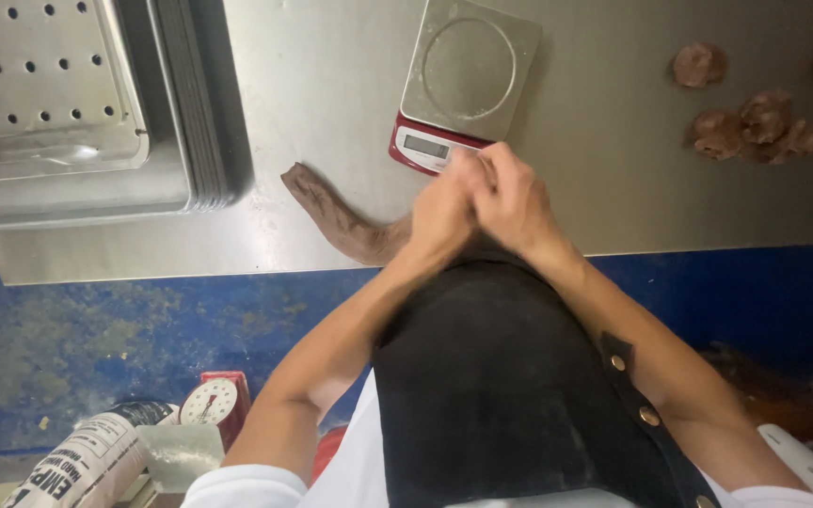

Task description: The person is dividing long rolls of bread dough into smaller pieces and weighing each individual piece on a digital scale to ensure consistency.

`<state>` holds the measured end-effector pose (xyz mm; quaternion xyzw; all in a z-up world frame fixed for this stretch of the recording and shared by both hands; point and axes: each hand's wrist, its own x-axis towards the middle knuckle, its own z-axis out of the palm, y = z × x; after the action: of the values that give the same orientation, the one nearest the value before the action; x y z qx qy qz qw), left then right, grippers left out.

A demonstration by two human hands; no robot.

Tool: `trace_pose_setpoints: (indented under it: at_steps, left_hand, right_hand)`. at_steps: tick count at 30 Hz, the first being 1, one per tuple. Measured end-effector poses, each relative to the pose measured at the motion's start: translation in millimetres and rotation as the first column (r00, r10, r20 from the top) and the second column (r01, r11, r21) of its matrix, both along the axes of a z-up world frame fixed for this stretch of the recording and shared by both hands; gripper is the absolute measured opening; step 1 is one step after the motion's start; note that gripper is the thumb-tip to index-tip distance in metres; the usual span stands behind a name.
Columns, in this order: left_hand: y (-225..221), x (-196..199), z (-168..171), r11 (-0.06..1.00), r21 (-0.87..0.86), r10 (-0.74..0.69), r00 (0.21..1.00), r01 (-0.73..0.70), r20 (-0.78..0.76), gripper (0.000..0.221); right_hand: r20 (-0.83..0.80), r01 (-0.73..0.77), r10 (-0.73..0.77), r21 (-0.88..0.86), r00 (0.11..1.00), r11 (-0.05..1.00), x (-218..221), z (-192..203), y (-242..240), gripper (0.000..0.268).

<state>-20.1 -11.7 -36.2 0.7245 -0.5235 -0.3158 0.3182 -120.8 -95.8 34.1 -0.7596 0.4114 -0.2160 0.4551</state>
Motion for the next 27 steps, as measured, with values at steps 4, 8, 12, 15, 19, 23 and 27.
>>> trace_pose_setpoints:
  at_steps: [4,8,12,15,19,23,27]
  left_hand:
    - [-15,11,5,0.998,0.016,-0.053,0.971,0.059,-0.231,0.027]
    - [-8,10,46,0.994,-0.108,-0.035,0.971,0.010,-0.235,0.042]
    - [-8,0,34,0.962,-0.273,0.092,0.943,-0.001,0.321,0.074]
    - [-5,3,-8,0.998,0.023,0.061,0.979,-0.067,0.194,0.025]
    - [-6,23,-28,0.995,0.092,0.023,0.995,-0.032,0.094,0.009]
    - [-13,29,46,0.938,0.347,0.071,0.988,-0.020,-0.136,0.041]
    - [16,33,-28,1.000,-0.007,-0.006,0.784,0.002,-0.620,0.040]
  right_hand:
    - [0.209,-0.080,0.172,-0.391,0.963,0.917,7,38,-6,0.032]
    - [0.019,0.109,-0.107,-0.115,0.994,0.987,-5,-25,-12,0.021]
    - [0.077,0.120,-0.112,-0.112,0.991,0.986,-5,-46,-6,0.021]
    - [-0.005,0.126,-0.126,0.065,0.992,0.990,-24,-83,-4,0.019]
    - [0.581,-0.658,0.319,0.709,0.749,0.254,0,45,-9,0.020]
    - [0.482,-0.788,0.698,-0.023,0.530,0.615,24,195,-5,0.024]
    - [0.440,-0.207,0.210,-0.056,0.873,0.977,31,68,-37,0.028]
